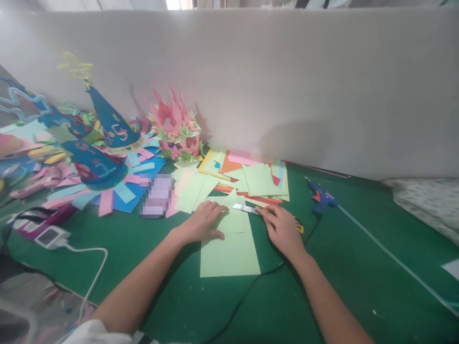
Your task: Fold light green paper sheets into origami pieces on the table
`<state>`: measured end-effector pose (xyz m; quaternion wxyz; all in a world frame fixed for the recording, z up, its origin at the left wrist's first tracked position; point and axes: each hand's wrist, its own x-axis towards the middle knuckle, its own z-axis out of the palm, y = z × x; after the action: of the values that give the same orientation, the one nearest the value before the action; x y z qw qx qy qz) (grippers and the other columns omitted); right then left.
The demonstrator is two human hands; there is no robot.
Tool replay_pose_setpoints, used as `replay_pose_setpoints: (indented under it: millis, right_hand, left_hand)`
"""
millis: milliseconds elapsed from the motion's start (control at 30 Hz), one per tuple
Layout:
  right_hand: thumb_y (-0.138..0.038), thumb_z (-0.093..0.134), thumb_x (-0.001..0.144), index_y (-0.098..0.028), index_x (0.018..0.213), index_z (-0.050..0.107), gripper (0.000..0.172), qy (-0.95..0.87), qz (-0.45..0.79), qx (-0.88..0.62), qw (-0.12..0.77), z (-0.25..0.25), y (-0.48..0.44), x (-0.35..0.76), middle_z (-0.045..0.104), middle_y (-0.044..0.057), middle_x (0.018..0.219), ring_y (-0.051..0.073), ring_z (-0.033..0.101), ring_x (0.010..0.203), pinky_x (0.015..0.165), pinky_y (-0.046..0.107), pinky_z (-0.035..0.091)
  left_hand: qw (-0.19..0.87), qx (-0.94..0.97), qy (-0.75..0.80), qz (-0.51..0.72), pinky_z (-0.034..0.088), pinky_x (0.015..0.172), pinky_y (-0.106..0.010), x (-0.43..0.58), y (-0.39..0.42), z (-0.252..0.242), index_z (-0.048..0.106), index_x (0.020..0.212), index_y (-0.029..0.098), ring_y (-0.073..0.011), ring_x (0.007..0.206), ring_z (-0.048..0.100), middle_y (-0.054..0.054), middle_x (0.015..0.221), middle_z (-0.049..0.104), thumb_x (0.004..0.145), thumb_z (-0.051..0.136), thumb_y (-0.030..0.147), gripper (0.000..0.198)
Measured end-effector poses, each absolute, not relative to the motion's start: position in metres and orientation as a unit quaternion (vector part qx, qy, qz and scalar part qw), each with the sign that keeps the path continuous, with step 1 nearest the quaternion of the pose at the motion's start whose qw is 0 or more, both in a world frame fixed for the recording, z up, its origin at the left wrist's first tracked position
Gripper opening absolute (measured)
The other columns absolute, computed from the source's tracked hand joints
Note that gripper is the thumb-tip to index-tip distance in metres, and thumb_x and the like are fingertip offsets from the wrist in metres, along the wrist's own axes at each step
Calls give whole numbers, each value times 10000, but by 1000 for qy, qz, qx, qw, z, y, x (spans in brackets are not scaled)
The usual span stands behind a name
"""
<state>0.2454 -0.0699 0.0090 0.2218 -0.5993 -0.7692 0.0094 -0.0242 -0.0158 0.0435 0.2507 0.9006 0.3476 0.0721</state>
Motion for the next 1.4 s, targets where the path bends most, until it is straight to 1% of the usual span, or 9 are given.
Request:
replay_pose_setpoints:
  millis: [67,167,233,467,733,900,1100,1233,1400]
  right_hand:
    - [-111,435,856,-227,1150,645,380,-770,8,-598,224,8,-68,245,599,77,986,217,526,888,759,358,426]
    - [-113,437,858,-235,1148,647,378,-768,1,-598,227,6,-67,246,598,77,976,217,523,883,746,352,425]
    - [-112,436,859,-235,1152,646,381,-769,-5,-598,228,4,-67,246,597,80,978,218,521,882,744,354,425]
    - [-70,441,835,-269,1168,640,436,-776,-30,-592,216,3,-66,246,581,90,1001,226,511,894,761,372,424]
    - [-39,417,828,-286,1168,637,474,-790,-21,-574,213,5,-66,249,569,94,1032,234,509,940,790,396,424]
    - [-58,428,840,-290,1151,646,446,-807,3,-548,221,7,-68,252,575,79,1033,226,510,938,796,392,420]
    - [-53,425,840,-282,1140,653,441,-806,20,-546,228,8,-70,252,582,69,1004,220,508,945,813,385,418]
    - [-61,442,830,-292,1161,638,449,-787,-2,-573,229,4,-70,253,582,69,1010,224,511,944,794,382,416]
    - [-60,437,832,-279,1157,644,444,-781,-18,-583,224,2,-70,255,581,81,1008,225,508,926,764,371,414]
  left_hand:
    - [246,902,345,77,360,927,-411,-24,-16,43,418,1217,240,-274,1086,432,-82,1151,496,694,741,404,636]
    - [230,903,350,92,317,990,-436,-26,-16,40,353,1281,242,-292,1174,374,-99,1250,430,660,766,415,766]
    - [224,902,361,84,318,988,-444,-26,-15,39,345,1292,232,-299,1173,371,-107,1259,416,656,765,429,786]
    - [221,896,381,56,358,907,-431,-24,-16,40,430,1222,214,-281,1055,404,-85,1103,455,662,756,442,687]
    - [272,892,351,82,346,921,-410,-23,-18,42,489,1067,234,-263,1104,405,-57,1131,468,687,758,334,476]
    - [283,901,312,106,338,948,-418,-23,-18,44,487,1081,257,-274,1188,395,-63,1227,464,708,740,249,451]
    - [306,902,283,110,317,1015,-459,-25,-15,42,438,1170,271,-291,1295,326,-84,1397,361,723,718,218,530]
    - [316,891,304,116,345,1013,-485,-25,-16,42,427,1200,276,-310,1286,329,-99,1381,341,700,731,223,588]
    - [345,875,319,113,413,964,-475,-25,-19,43,415,1229,291,-304,1200,413,-93,1321,344,691,725,208,627]
